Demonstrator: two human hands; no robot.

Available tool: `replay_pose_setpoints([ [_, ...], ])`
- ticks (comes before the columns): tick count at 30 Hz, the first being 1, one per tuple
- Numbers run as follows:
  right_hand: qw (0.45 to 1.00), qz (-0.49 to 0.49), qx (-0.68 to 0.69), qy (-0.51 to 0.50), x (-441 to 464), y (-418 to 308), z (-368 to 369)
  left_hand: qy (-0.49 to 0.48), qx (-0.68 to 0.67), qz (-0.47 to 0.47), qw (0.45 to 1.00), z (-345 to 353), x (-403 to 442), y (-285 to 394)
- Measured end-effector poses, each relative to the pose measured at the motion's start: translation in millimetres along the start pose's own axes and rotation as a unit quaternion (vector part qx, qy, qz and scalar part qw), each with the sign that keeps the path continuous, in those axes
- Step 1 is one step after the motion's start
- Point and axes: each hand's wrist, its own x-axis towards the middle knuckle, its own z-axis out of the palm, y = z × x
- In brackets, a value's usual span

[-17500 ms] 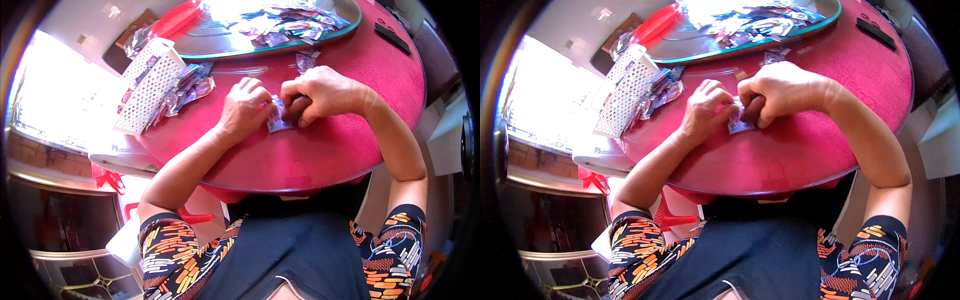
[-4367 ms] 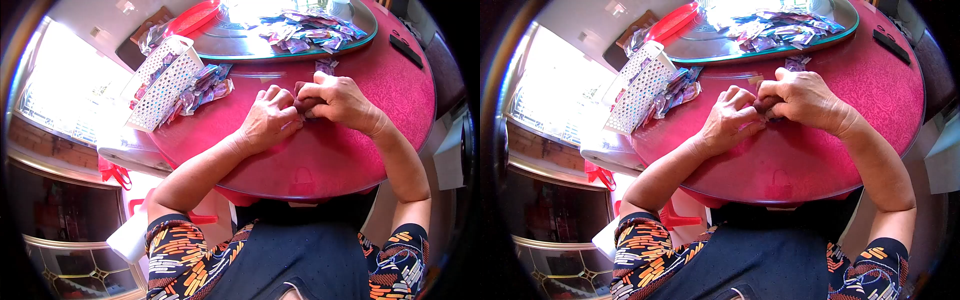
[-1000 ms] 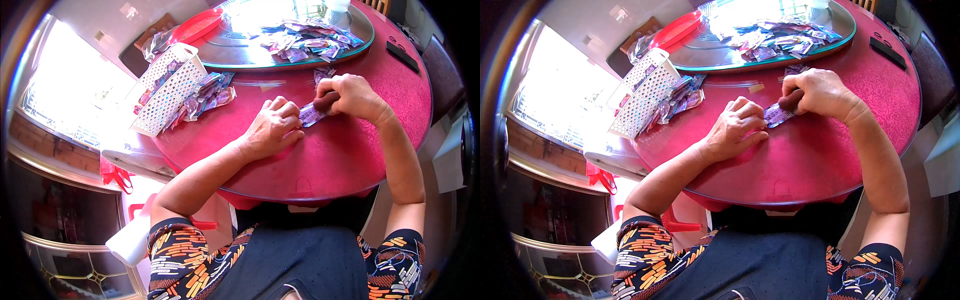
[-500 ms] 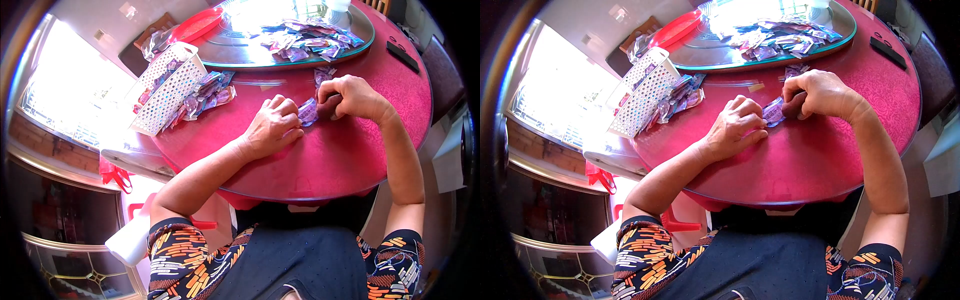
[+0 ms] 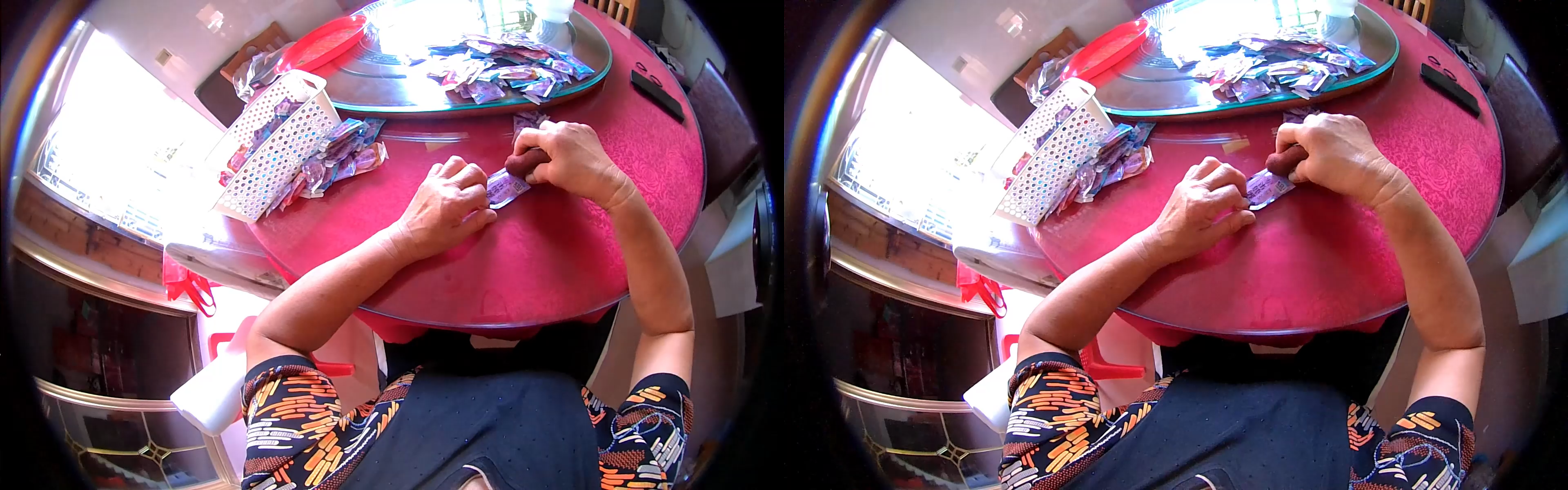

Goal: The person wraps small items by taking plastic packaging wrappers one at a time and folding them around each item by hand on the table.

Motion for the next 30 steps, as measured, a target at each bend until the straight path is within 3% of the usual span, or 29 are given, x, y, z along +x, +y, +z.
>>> replay_pose_setpoints([
  [4, 0.973, -0.132, 0.189, 0.02, 4.5, -3.2, 10.3, 0.023, 0.011, 0.008, 1.0, 1.7, 0.0, -2.1],
  [5, 0.978, -0.101, 0.179, -0.039, 2.0, -8.6, 8.5, 0.023, 0.014, 0.009, 1.0, 1.1, -0.2, -1.5],
  [8, 0.982, -0.036, 0.167, -0.078, 3.5, -11.3, 3.2, 0.019, 0.004, 0.0, 1.0, 1.6, 0.9, -2.1],
  [13, 0.998, -0.04, 0.051, -0.01, 0.1, -2.2, 0.3, 0.019, 0.001, -0.01, 1.0, 1.1, -0.4, -2.0],
  [17, 0.979, -0.1, 0.176, -0.035, 0.8, -10.3, 7.1, 0.018, 0.009, -0.016, 1.0, -1.2, 0.7, 0.7],
  [20, 0.959, -0.042, 0.256, -0.114, 0.8, -9.1, -3.7, 0.019, 0.017, -0.021, 0.999, -0.6, 0.5, -0.2],
  [26, 0.954, -0.076, 0.241, -0.161, -2.2, -11.3, -14.4, 0.033, 0.034, -0.024, 0.999, 0.8, -0.9, -3.0],
  [30, 0.963, 0.016, 0.233, -0.137, -1.5, -12.6, -13.1, 0.029, 0.034, -0.027, 0.999, 0.8, -0.7, -2.3],
])
